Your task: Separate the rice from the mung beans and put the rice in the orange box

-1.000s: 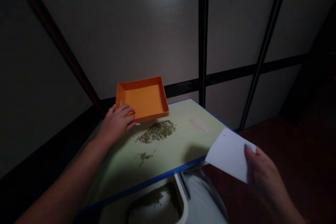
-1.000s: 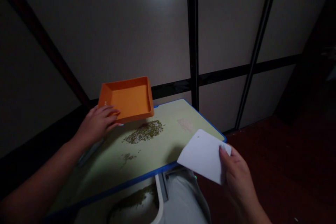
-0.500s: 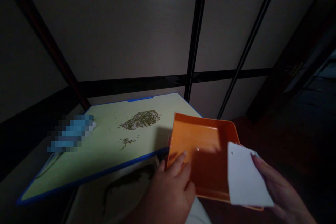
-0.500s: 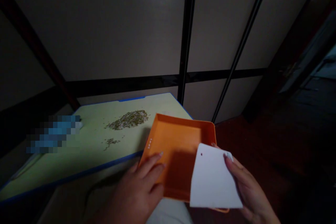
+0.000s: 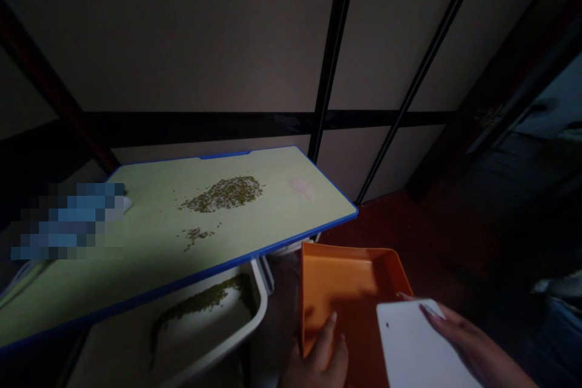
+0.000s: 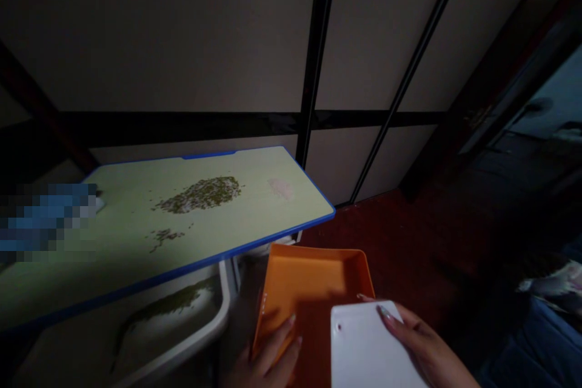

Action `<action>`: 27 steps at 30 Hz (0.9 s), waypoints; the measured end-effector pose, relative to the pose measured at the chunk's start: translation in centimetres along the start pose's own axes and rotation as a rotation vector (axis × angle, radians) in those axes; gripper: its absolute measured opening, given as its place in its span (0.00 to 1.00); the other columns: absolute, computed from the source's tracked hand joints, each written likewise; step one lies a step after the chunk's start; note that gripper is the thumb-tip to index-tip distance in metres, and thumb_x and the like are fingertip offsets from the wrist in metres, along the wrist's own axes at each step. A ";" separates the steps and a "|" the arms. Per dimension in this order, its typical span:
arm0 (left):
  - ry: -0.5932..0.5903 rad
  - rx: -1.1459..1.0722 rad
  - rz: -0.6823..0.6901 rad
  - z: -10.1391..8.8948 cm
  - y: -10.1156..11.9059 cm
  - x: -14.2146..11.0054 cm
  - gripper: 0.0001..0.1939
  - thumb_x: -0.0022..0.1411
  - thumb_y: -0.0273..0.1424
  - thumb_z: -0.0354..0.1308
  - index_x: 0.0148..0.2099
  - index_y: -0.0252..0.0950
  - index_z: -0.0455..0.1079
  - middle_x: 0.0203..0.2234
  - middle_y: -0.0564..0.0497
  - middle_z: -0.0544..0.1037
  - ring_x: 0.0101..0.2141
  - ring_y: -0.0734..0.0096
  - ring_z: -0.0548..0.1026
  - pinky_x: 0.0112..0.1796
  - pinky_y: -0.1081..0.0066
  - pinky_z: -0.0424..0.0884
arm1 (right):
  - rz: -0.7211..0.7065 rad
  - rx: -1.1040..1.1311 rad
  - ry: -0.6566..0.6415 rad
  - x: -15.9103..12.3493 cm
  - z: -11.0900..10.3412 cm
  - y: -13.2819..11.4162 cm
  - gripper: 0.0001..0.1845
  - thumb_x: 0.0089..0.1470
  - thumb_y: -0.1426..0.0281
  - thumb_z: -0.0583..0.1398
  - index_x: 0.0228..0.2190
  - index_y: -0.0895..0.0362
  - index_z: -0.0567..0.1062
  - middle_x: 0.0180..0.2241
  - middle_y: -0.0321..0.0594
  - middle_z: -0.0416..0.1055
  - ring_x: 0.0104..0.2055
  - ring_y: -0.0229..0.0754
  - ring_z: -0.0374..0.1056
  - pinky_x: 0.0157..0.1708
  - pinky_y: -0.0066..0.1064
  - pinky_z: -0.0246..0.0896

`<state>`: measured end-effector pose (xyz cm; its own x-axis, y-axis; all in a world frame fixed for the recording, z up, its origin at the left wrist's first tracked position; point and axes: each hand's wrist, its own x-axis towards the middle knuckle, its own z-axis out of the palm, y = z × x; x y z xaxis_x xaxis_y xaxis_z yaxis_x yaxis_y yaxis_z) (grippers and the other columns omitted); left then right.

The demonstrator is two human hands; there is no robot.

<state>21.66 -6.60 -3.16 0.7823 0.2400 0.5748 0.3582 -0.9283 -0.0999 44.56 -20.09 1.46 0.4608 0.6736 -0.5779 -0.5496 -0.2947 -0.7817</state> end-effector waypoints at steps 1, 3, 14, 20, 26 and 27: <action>-0.013 -0.016 0.011 0.1 -0.2 0.0 0.20 0.60 0.45 0.57 0.49 0.39 0.73 0.50 0.49 0.76 0.40 0.64 0.79 0.29 0.69 0.80 | -0.004 0.002 -0.019 0.4 0.0 0.2 0.19 0.44 0.61 0.70 0.37 0.58 0.80 0.23 0.43 0.79 0.21 0.41 0.74 0.21 0.26 0.65; -0.017 -0.060 0.059 0.2 -0.8 0.1 0.23 0.58 0.46 0.58 0.51 0.38 0.72 0.52 0.45 0.74 0.44 0.62 0.78 0.34 0.72 0.79 | -0.029 0.019 -0.051 1.3 0.1 0.4 0.16 0.45 0.61 0.70 0.34 0.59 0.80 0.25 0.44 0.80 0.22 0.42 0.75 0.21 0.25 0.64; -0.130 -1.487 -1.329 4.3 -0.6 -1.5 0.37 0.56 0.47 0.56 0.64 0.39 0.54 0.67 0.42 0.54 0.67 0.56 0.52 0.67 0.46 0.46 | -0.087 -0.001 -0.106 5.6 -0.3 0.3 0.16 0.45 0.63 0.70 0.32 0.60 0.77 0.24 0.41 0.80 0.22 0.39 0.74 0.24 0.25 0.67; 0.078 -1.743 -1.494 4.2 -0.7 2.2 0.33 0.50 0.37 0.61 0.59 0.42 0.59 0.57 0.47 0.70 0.57 0.61 0.69 0.59 0.61 0.66 | -0.072 0.044 -0.021 7.8 0.9 -1.1 0.16 0.45 0.64 0.70 0.34 0.58 0.75 0.26 0.41 0.81 0.23 0.41 0.76 0.25 0.27 0.71; 0.126 -1.850 -1.540 3.1 -1.1 3.7 0.34 0.47 0.29 0.61 0.58 0.49 0.61 0.55 0.50 0.72 0.52 0.61 0.73 0.51 0.61 0.72 | -0.141 0.084 -0.003 9.5 2.0 -2.9 0.14 0.50 0.64 0.65 0.38 0.58 0.74 0.29 0.46 0.81 0.30 0.48 0.79 0.32 0.36 0.75; 0.087 -1.876 -1.559 3.0 -1.2 3.6 0.36 0.48 0.30 0.61 0.60 0.50 0.59 0.54 0.49 0.72 0.51 0.58 0.74 0.47 0.60 0.75 | -0.167 0.097 0.020 9.8 1.9 -3.4 0.15 0.50 0.63 0.65 0.39 0.57 0.74 0.29 0.46 0.81 0.31 0.50 0.79 0.34 0.38 0.75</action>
<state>25.60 -3.75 -3.41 0.4820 0.7334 -0.4793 -0.2614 0.6425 0.7203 49.61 -11.17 -1.09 0.5648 0.6936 -0.4472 -0.5283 -0.1123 -0.8416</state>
